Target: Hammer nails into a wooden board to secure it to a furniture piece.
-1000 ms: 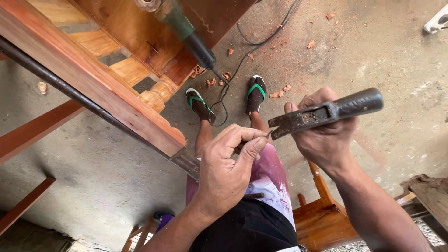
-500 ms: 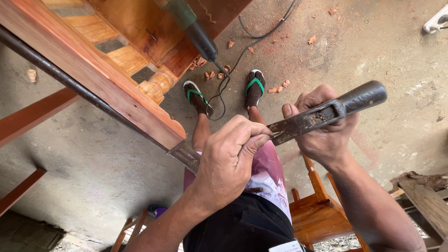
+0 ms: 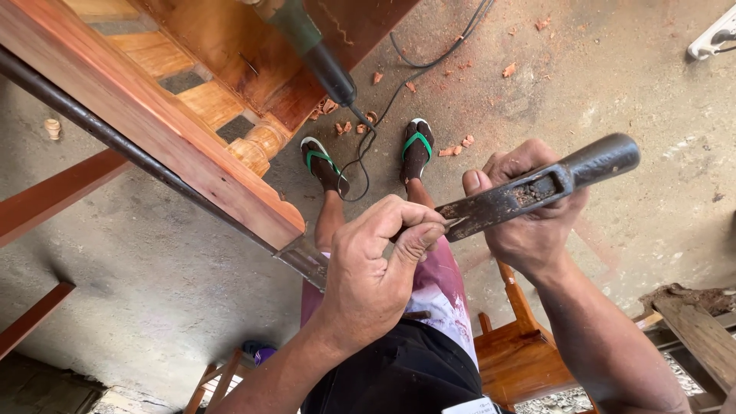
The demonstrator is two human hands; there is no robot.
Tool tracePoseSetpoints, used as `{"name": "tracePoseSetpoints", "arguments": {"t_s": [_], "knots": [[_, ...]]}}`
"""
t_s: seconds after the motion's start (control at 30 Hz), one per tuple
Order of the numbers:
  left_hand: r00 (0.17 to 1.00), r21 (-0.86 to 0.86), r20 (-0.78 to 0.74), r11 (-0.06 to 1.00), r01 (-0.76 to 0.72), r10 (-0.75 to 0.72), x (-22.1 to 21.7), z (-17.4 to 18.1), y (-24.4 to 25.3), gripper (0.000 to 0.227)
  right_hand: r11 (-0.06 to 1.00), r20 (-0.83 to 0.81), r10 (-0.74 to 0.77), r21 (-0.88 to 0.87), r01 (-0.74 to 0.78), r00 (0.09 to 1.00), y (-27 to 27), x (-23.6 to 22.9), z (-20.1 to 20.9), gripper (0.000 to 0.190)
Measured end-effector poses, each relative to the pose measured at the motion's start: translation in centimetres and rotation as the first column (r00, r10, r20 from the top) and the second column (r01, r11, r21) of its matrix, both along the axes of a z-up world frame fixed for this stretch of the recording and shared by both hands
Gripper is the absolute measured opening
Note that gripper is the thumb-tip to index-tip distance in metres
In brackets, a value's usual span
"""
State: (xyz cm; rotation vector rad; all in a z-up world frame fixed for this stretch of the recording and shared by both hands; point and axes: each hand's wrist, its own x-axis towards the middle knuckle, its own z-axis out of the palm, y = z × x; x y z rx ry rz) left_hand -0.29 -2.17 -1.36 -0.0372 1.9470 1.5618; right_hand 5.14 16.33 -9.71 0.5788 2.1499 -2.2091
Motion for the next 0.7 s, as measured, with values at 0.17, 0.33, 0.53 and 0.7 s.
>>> {"name": "tracePoseSetpoints", "arguments": {"t_s": [0.17, 0.33, 0.53, 0.7], "knots": [[0.999, -0.019, -0.049, 1.000, 0.012, -0.013, -0.2, -0.2, 0.2, 0.015, 0.998, 0.000, -0.004, 0.062, 0.004, 1.000, 0.1, 0.1, -0.1, 0.031], [0.989, -0.085, -0.147, 0.996, 0.008, -0.021, -0.2, -0.3, 0.4, 0.011, 0.989, -0.055, 0.011, 0.150, -0.002, 0.998, 0.0, 0.1, -0.8, 0.034], [0.979, -0.176, -0.198, 0.984, 0.008, -0.043, -0.5, 0.3, 0.7, 0.009, 0.968, -0.168, 0.047, 0.250, -0.003, 0.985, -0.1, -0.3, -0.5, 0.037], [0.999, -0.181, 0.002, 0.983, -0.035, 0.036, -0.6, -0.5, 1.1, 0.015, 0.779, -0.219, 0.291, 0.619, -0.098, 0.931, 1.4, -1.8, -0.3, 0.031]]}}
